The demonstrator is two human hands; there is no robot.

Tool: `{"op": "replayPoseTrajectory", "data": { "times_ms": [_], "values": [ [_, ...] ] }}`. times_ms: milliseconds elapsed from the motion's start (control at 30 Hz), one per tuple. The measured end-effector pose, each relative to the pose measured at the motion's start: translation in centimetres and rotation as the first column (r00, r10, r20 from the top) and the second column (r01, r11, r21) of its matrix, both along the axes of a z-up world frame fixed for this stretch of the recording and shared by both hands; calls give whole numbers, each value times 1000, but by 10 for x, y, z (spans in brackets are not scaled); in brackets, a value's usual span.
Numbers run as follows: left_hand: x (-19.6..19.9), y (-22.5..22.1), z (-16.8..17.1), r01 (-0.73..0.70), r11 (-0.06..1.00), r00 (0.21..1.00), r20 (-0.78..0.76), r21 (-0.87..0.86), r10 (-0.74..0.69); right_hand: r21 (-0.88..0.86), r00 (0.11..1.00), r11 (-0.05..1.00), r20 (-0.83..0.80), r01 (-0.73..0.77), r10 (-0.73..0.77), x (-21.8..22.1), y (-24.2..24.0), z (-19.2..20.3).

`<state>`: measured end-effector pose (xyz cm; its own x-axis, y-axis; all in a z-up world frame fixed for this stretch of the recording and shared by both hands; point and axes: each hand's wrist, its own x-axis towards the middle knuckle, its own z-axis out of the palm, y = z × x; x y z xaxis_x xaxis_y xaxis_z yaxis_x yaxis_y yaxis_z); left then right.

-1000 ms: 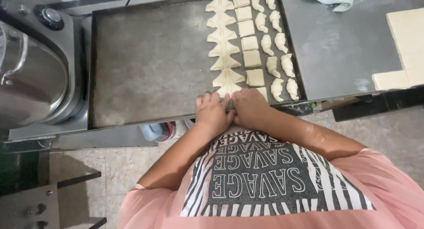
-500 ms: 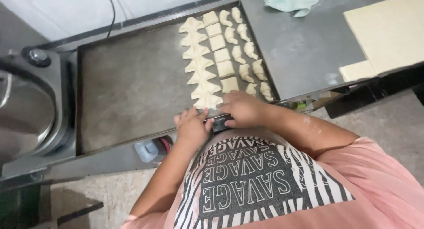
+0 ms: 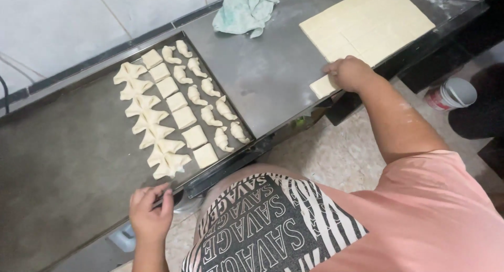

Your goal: Shaping small pre-cut dough squares into decorative forms and placing them onto a large metal baking tray.

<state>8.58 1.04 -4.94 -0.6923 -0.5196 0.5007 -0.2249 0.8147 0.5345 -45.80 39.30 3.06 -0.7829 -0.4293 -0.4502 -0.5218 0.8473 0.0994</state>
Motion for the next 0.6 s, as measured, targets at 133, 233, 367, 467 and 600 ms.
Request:
{"op": "replayPoseTrajectory", "data": {
  "times_ms": [133,233,367,467,600],
  "values": [
    [-5,5,4,-9,1000,1000,21,-20,10,-77,1000,997,10,17,-17,1,-2,11],
    [-5,8,6,-33,999,999,11,-6,33,-128,998,990,-20,55,-58,8,-8,28],
    [-14,10,13,-71,992,997,-20,102,73,87,995,991,7,-97,97,-23,-9,11],
    [-10,14,25,-60,986,994,-82,158,74,271,971,937,-23,-222,237,-31,-17,6],
    [-5,10,33,-27,946,990,-125,323,71,152,988,977,-15,-149,153,-29,-6,16]
  ]
}}
